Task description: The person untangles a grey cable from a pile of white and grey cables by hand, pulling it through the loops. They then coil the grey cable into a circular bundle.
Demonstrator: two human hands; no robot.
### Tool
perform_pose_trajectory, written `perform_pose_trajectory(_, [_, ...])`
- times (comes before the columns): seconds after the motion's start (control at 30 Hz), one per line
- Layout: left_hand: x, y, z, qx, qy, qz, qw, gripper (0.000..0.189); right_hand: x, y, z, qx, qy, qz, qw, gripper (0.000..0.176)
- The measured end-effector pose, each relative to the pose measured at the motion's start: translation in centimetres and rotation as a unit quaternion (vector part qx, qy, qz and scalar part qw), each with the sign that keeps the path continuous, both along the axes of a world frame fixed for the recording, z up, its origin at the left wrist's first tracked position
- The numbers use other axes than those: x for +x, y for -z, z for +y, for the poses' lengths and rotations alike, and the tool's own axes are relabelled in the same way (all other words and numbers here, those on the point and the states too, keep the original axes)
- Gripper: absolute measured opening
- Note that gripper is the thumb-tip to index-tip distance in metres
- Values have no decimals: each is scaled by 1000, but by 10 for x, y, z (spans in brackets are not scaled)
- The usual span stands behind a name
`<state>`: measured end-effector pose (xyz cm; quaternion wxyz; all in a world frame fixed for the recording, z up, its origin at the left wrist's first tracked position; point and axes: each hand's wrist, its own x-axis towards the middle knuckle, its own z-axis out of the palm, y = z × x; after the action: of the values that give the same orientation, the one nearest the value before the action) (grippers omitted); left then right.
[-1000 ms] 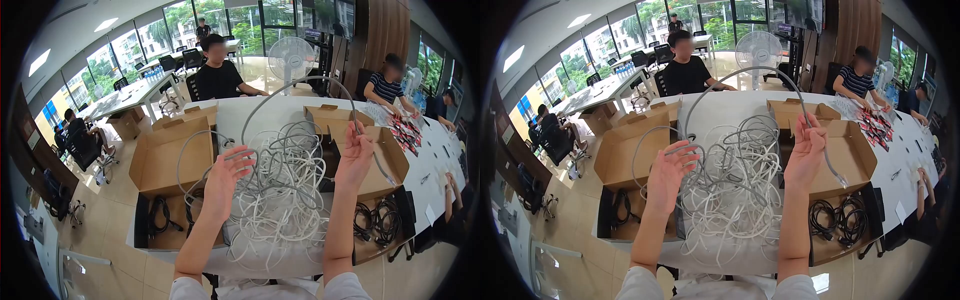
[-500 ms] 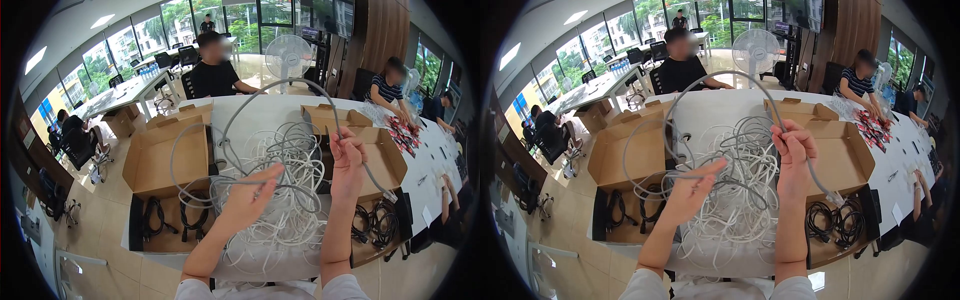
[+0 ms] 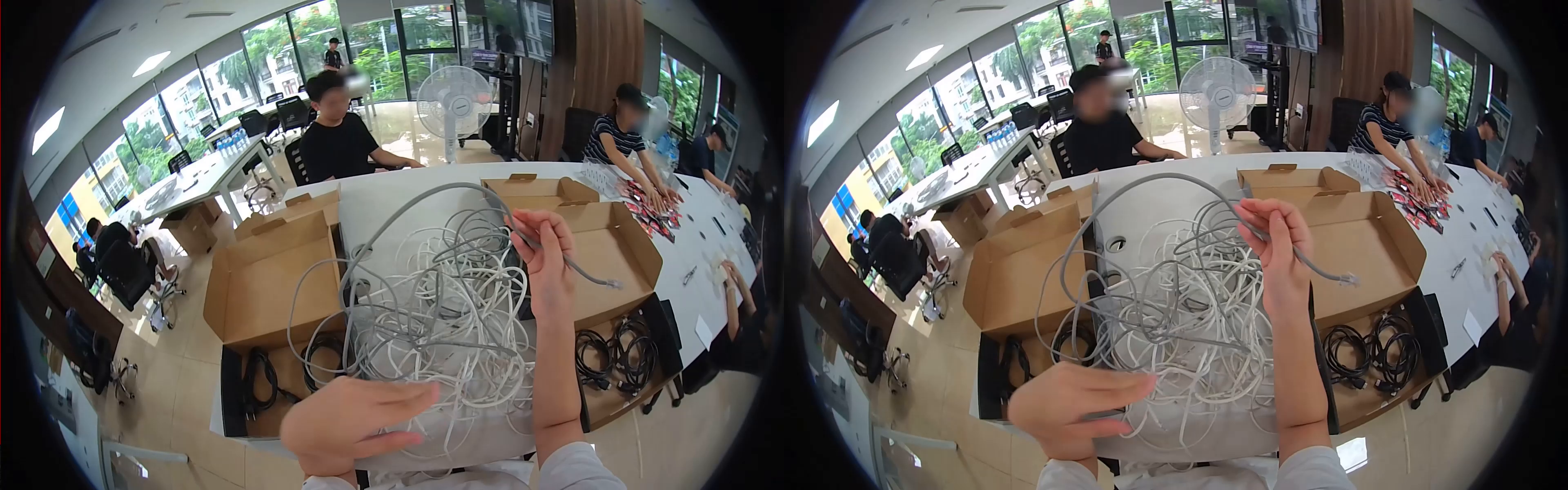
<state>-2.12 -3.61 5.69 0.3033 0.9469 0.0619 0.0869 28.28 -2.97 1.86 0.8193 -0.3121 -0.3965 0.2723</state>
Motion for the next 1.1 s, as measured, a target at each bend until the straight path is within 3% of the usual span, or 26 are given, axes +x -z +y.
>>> perform_pose_trajectory(0.07, [-14,3,17,21,84,-101,991,51,0,2,0,-4,2,-6,1000,21])
perform_pose_trajectory(0.1, [-6,2,16,104,-73,-182,975,49,-1,2,1,-5,2,-10,1000,21])
perform_pose_trajectory(0.13, [7,1,12,182,-228,-256,922,48,-3,2,1,-10,2,-7,1000,21])
perform_pose_trajectory(0.17, [13,2,8,248,-378,-315,835,46,-6,3,-2,-16,-1,-10,1000,21])
perform_pose_trajectory(0.23, [21,25,39,274,-429,-324,798,41,-9,-2,-2,-17,-8,-23,1000,22])
perform_pose_trajectory(0.3, [25,31,47,154,-433,-337,821,37,-14,-3,-3,-23,-11,-50,998,21])
perform_pose_trajectory(0.37, [31,26,42,-119,-366,-336,860,33,-17,-2,-4,-28,12,-117,993,20])
perform_pose_trajectory(0.43, [36,28,39,-120,-324,-298,890,31,-22,3,-4,-34,56,-220,973,17])
perform_pose_trajectory(0.47, [37,30,37,-119,-307,-278,903,30,-29,4,-3,-41,159,-374,913,14])
perform_pose_trajectory(0.53, [44,34,34,-25,-291,-283,913,29,-45,3,-6,-46,198,-446,872,18])
perform_pose_trajectory(0.57, [51,38,31,-62,-277,-313,906,29,-52,3,-9,-50,217,-480,848,21])
perform_pose_trajectory(0.67, [67,44,23,-141,-268,-316,899,30,-69,6,-19,-110,145,-560,808,31])
perform_pose_trajectory(0.7, [70,44,21,-163,-270,-301,900,31,-74,7,-23,-144,106,-581,794,32])
perform_pose_trajectory(0.8, [73,52,21,-53,-238,-266,933,30,-85,7,-31,-166,87,-600,778,34])
perform_pose_trajectory(0.93, [77,40,14,-82,-246,-297,919,12,-90,16,-32,-184,95,-623,754,33])
perform_pose_trajectory(1.0, [79,53,23,-105,-257,-361,890,14,-96,13,-34,-168,73,-634,751,34])
perform_pose_trajectory(1.1, [72,56,27,-278,-243,-396,841,20,-96,4,-34,-114,77,-596,791,40])
